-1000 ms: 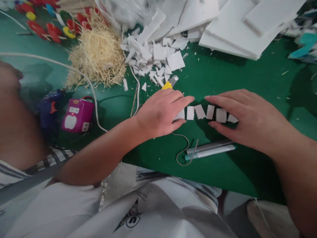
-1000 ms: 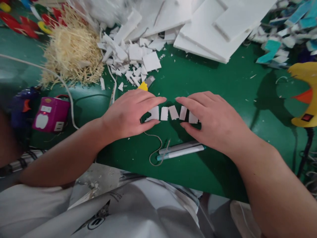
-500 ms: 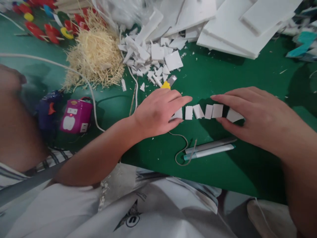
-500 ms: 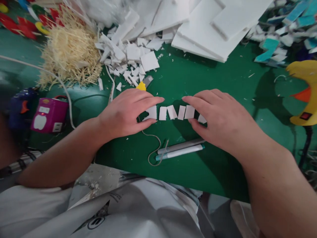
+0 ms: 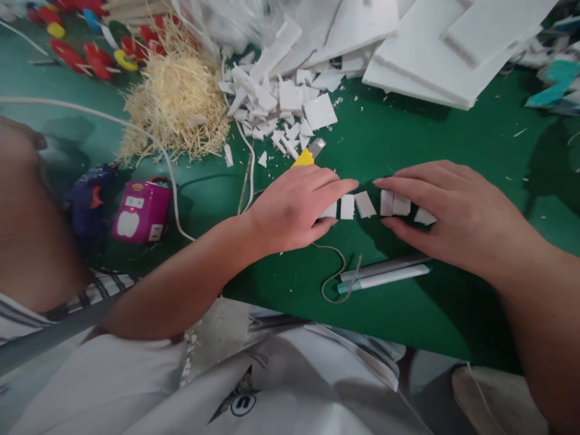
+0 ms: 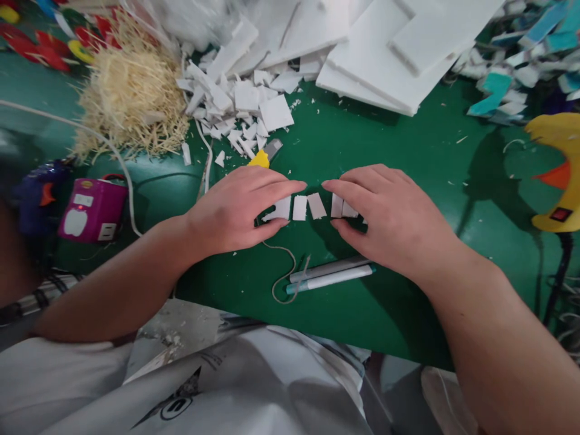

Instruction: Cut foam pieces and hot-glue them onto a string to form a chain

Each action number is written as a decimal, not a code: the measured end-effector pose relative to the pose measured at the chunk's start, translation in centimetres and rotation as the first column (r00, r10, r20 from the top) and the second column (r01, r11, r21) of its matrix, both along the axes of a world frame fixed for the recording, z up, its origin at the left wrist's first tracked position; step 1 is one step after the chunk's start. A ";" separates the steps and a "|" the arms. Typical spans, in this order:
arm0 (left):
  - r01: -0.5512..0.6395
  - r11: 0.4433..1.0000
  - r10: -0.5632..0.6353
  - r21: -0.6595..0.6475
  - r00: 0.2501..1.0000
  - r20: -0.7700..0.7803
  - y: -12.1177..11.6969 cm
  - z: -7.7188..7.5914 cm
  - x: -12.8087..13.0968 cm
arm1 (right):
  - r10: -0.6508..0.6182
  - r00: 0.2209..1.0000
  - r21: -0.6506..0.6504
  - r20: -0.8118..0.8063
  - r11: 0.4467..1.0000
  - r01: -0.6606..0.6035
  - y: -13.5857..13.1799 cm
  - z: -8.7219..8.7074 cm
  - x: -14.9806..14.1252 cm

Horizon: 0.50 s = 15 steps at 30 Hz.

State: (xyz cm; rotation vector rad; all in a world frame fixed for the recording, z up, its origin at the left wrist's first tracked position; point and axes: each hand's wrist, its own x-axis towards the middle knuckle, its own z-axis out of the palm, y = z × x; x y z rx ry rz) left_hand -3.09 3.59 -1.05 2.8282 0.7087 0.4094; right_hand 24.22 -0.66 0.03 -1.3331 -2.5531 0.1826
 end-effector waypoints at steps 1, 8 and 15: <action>-0.002 1.000 0.002 0.004 1.000 0.003 0.0 0.0 0.0 | 0.005 1.000 -0.018 -0.004 1.000 -0.005 0.0 0.0 -0.1; -0.036 0.999 0.036 0.002 0.999 -0.030 -0.1 0.2 0.0 | 0.125 0.989 -0.076 -0.073 0.988 -0.131 0.7 -0.4 -1.1; -0.044 0.999 0.044 -0.001 0.998 -0.036 0.0 0.2 0.0 | 0.119 0.992 -0.041 -0.038 0.992 -0.121 1.1 -0.6 -1.3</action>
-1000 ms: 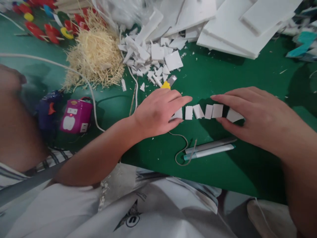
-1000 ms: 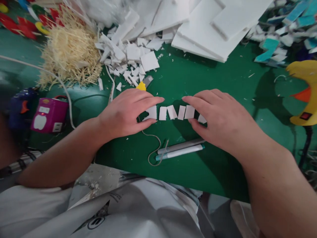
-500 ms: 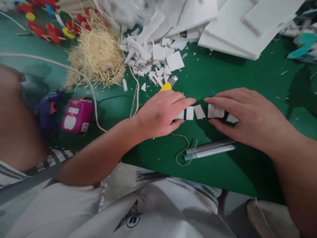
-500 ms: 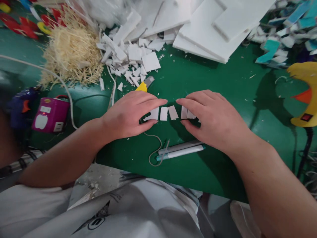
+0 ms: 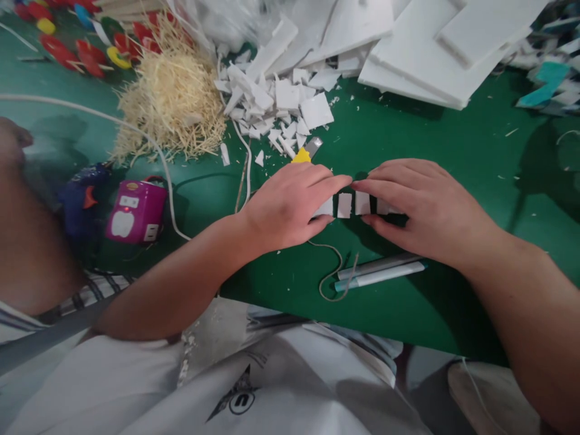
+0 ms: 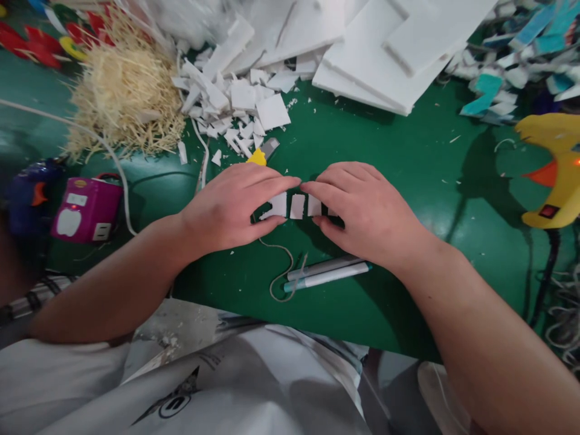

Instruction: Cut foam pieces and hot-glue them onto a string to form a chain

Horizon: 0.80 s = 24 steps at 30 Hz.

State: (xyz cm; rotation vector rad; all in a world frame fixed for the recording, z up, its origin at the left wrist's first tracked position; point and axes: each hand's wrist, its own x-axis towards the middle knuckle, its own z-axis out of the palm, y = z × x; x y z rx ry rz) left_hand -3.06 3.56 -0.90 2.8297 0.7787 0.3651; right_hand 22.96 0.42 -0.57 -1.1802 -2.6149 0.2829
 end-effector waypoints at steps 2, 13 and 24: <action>-0.007 1.000 0.007 -0.008 1.000 0.013 0.0 -0.1 0.1 | -0.006 1.000 0.006 0.005 1.000 0.006 0.0 0.1 0.1; 0.011 1.000 -0.010 -0.026 0.999 0.050 -0.4 -1.1 1.6 | -0.125 0.992 0.130 -0.018 0.983 0.126 -0.6 1.0 1.9; 0.015 0.993 -0.041 0.116 0.973 0.225 -1.7 0.3 1.2 | -0.240 0.969 0.267 -0.064 0.931 0.249 -1.6 2.4 2.1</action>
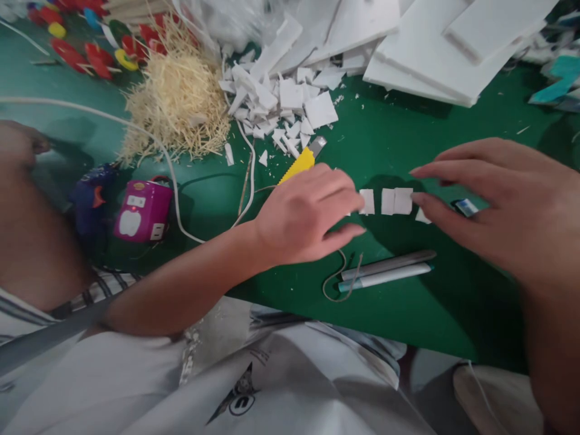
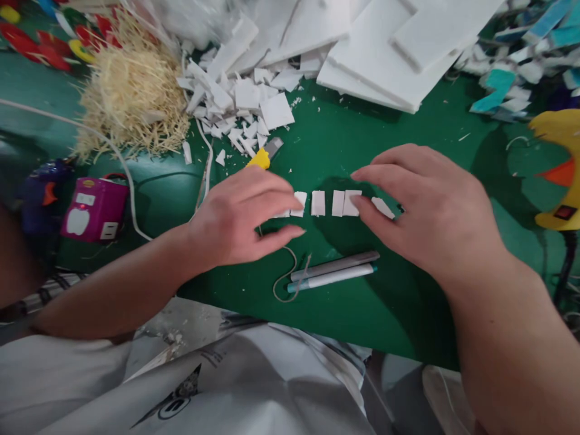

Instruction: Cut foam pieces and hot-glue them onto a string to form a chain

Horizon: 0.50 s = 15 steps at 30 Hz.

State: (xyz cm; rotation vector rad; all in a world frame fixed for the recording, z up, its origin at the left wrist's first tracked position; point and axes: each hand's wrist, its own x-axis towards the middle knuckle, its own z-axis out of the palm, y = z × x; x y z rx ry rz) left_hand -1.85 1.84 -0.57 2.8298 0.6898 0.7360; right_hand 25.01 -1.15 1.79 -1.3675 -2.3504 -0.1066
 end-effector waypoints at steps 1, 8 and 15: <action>0.049 0.999 -0.049 -0.003 0.999 0.013 -0.6 0.3 0.0 | -0.055 0.998 -0.003 -0.011 0.998 0.055 -0.1 0.2 -0.1; 0.156 0.987 -0.155 0.025 0.987 -0.035 -2.4 0.7 0.5 | -0.274 0.949 -0.183 0.154 0.936 0.300 -0.8 0.6 1.9; 0.077 0.995 -0.075 0.059 0.996 -0.050 -1.3 0.6 0.0 | -0.151 0.959 -0.315 0.239 0.922 0.224 -0.4 -0.8 3.2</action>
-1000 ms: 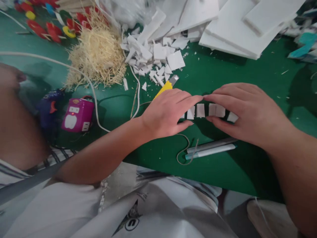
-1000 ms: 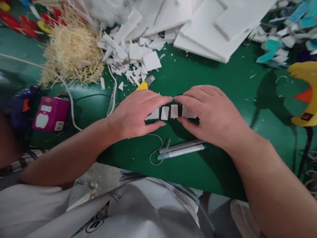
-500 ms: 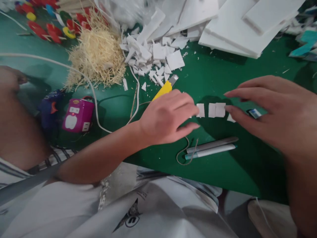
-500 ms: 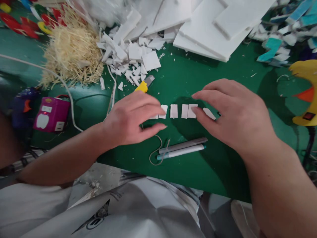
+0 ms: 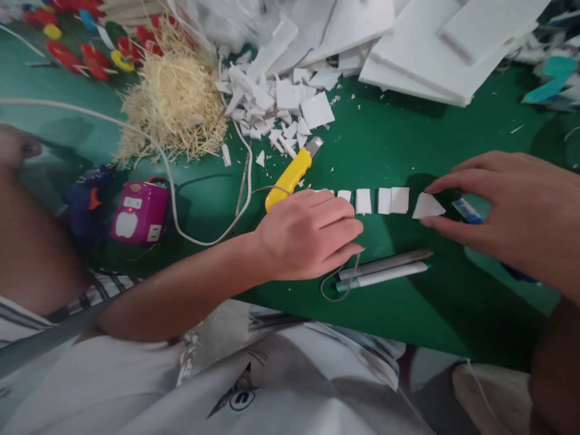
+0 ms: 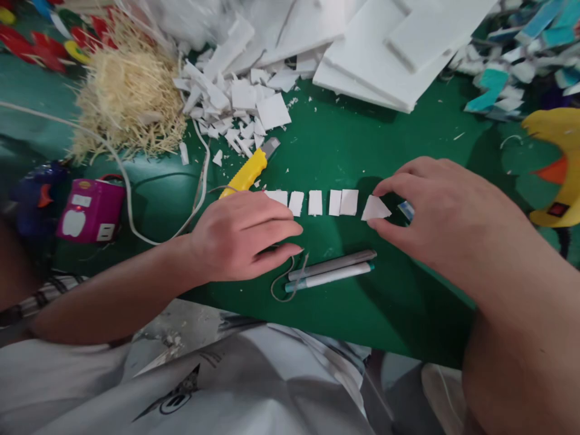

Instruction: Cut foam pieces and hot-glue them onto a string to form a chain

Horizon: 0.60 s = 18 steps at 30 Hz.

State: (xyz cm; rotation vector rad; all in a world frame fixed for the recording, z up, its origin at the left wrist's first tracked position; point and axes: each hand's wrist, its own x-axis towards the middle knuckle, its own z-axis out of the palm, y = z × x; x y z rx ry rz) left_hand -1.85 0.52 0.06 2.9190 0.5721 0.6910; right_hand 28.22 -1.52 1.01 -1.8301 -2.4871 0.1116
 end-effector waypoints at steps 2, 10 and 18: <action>-0.024 1.000 0.024 0.010 1.000 -0.004 0.0 0.0 -0.1 | 0.020 1.000 0.000 -0.014 1.000 -0.020 0.3 -0.1 -0.3; -0.189 0.976 0.174 -0.105 0.976 -0.132 1.5 -0.3 -1.3 | 0.078 0.997 0.045 -0.028 0.996 -0.077 0.8 -0.2 -0.6; -0.149 0.981 0.123 -0.123 0.974 -0.191 2.9 -0.5 -2.1 | 0.219 0.974 0.163 -0.063 0.965 -0.207 0.4 -0.5 -1.6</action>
